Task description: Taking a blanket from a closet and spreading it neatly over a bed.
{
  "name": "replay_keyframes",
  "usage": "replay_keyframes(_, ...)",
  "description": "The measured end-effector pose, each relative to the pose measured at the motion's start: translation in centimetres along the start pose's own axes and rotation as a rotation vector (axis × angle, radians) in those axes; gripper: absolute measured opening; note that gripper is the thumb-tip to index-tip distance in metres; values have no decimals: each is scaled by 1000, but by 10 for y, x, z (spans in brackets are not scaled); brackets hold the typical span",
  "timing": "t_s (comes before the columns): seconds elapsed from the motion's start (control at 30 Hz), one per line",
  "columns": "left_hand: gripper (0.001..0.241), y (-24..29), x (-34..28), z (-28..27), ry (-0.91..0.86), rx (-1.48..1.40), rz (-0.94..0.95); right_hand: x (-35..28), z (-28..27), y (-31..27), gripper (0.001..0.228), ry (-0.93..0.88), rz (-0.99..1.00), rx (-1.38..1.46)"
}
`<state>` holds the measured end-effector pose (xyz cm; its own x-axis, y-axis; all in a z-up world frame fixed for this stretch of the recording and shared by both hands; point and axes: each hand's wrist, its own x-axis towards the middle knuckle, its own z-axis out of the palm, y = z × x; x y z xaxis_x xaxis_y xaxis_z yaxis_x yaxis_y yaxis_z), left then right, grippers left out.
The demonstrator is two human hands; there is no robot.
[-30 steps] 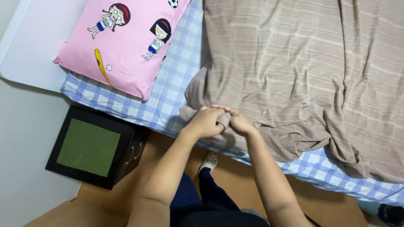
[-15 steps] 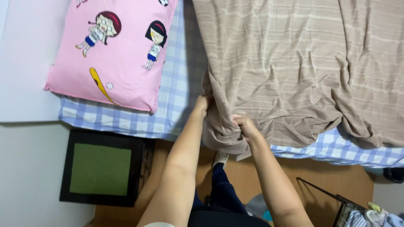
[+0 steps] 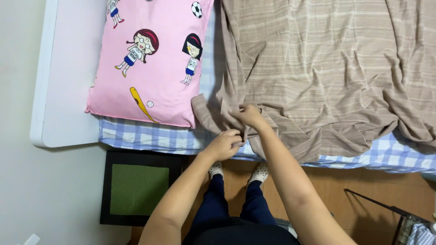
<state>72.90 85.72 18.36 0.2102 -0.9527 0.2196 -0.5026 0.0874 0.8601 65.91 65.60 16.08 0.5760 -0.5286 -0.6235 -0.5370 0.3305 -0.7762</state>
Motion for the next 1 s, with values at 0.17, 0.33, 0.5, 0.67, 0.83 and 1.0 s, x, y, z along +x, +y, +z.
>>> replay_keyframes(0.17, 23, -49, 0, -25, 386, -556, -695, 41, 17, 30, 27, -35, -243, -61)
replay_keyframes(0.33, 44, -45, 34, -69, 0, -289, -909, -15, 34, -20, 20, -360, -176, 373)
replay_keyframes(0.5, 31, -85, 18, -65, 141, -470, -767, -20, 9, -1, 25, -323, 9, 879)
replay_keyframes(0.67, 58, -66, 4, -46, 1156, -308, -243, -5, -83, 121, 21, 319, 91, 490)
replay_keyframes(0.83, 58, 8, 45, 34, 154, 77, -550, 10, -175, 254, 26, 602, 97, 441)
replay_keyframes(1.0, 77, -49, 39, 128, -600, 729, -553, -14, -217, 289, 46, 773, -106, 173)
